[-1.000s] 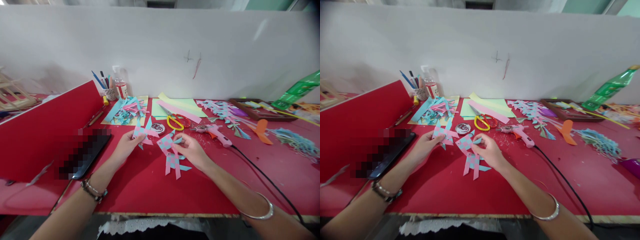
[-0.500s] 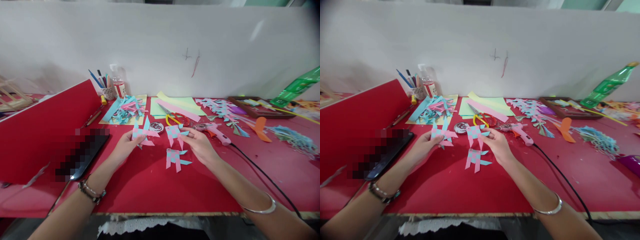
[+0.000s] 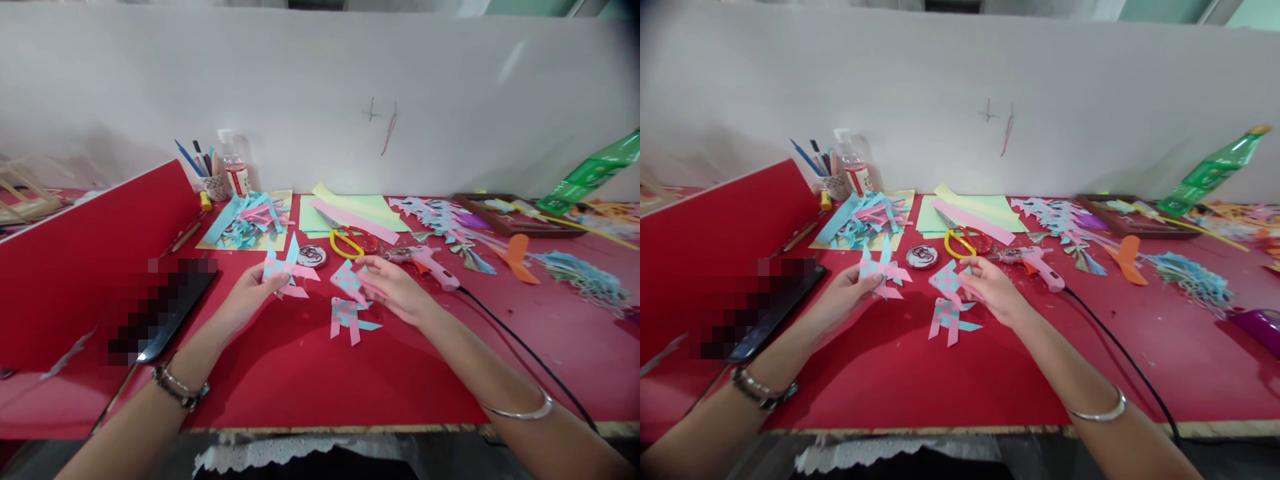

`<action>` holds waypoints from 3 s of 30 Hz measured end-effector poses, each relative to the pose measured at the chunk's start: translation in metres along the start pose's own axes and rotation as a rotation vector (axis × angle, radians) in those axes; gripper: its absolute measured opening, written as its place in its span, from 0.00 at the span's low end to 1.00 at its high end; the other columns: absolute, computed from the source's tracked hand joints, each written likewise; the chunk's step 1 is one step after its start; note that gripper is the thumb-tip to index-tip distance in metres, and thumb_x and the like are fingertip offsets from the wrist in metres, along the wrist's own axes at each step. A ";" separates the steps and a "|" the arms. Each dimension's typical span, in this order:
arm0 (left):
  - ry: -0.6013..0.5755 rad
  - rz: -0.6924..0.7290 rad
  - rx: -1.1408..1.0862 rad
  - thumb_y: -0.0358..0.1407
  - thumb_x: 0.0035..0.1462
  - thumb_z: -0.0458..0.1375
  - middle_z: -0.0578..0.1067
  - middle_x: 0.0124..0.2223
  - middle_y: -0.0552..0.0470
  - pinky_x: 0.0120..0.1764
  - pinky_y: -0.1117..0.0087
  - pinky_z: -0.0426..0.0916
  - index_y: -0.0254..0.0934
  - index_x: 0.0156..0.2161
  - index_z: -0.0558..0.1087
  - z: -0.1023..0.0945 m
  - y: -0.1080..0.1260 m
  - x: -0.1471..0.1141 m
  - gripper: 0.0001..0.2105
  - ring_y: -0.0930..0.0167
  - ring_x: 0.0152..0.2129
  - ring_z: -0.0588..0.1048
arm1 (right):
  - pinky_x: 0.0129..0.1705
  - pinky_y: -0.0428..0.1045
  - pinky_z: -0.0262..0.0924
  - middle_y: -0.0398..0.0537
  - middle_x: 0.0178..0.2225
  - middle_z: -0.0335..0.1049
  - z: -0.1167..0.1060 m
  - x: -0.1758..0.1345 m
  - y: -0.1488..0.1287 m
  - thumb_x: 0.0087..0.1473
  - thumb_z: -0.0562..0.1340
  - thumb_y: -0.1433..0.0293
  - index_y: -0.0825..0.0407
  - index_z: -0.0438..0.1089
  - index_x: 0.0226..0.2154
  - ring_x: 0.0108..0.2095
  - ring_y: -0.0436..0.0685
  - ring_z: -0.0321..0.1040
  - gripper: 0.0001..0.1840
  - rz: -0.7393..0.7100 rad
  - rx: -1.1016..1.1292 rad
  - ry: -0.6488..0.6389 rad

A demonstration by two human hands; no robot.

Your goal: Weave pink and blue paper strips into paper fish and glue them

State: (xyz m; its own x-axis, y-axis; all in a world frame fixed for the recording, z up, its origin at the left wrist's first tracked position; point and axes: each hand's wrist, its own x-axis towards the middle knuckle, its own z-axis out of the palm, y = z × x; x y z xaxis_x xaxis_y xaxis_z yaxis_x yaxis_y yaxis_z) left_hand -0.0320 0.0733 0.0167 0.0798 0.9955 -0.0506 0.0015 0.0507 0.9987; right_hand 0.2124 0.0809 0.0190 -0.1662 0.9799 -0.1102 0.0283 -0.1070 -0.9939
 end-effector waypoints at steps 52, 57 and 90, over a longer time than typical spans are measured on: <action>-0.243 0.041 0.401 0.47 0.46 0.55 0.69 0.26 0.55 0.30 0.73 0.62 0.33 0.29 0.70 0.010 0.006 -0.008 0.16 0.74 0.24 0.67 | 0.23 0.43 0.58 0.36 0.20 0.63 0.025 -0.017 0.000 0.42 0.62 0.63 0.52 0.61 0.31 0.19 0.45 0.60 0.14 -0.134 -0.043 -0.071; -0.239 0.035 0.406 0.47 0.47 0.54 0.65 0.22 0.58 0.26 0.75 0.59 0.34 0.26 0.68 0.012 0.005 -0.008 0.15 0.76 0.20 0.63 | 0.20 0.42 0.54 0.38 0.20 0.64 0.026 -0.019 0.000 0.42 0.62 0.63 0.53 0.65 0.28 0.19 0.45 0.60 0.11 -0.039 -0.086 -0.173; -0.252 0.180 0.572 0.46 0.49 0.54 0.76 0.28 0.53 0.30 0.74 0.64 0.35 0.29 0.73 0.014 0.001 -0.006 0.15 0.71 0.25 0.72 | 0.27 0.45 0.61 0.42 0.27 0.70 0.029 -0.018 0.008 0.38 0.66 0.63 0.52 0.67 0.33 0.27 0.49 0.67 0.16 -0.004 -0.056 -0.127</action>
State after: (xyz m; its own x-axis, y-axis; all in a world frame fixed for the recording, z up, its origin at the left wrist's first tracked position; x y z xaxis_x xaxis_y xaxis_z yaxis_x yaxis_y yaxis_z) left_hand -0.0188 0.0659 0.0183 0.3597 0.9317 0.0508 0.4909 -0.2353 0.8388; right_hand 0.1866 0.0576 0.0132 -0.2897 0.9507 -0.1105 0.0814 -0.0906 -0.9926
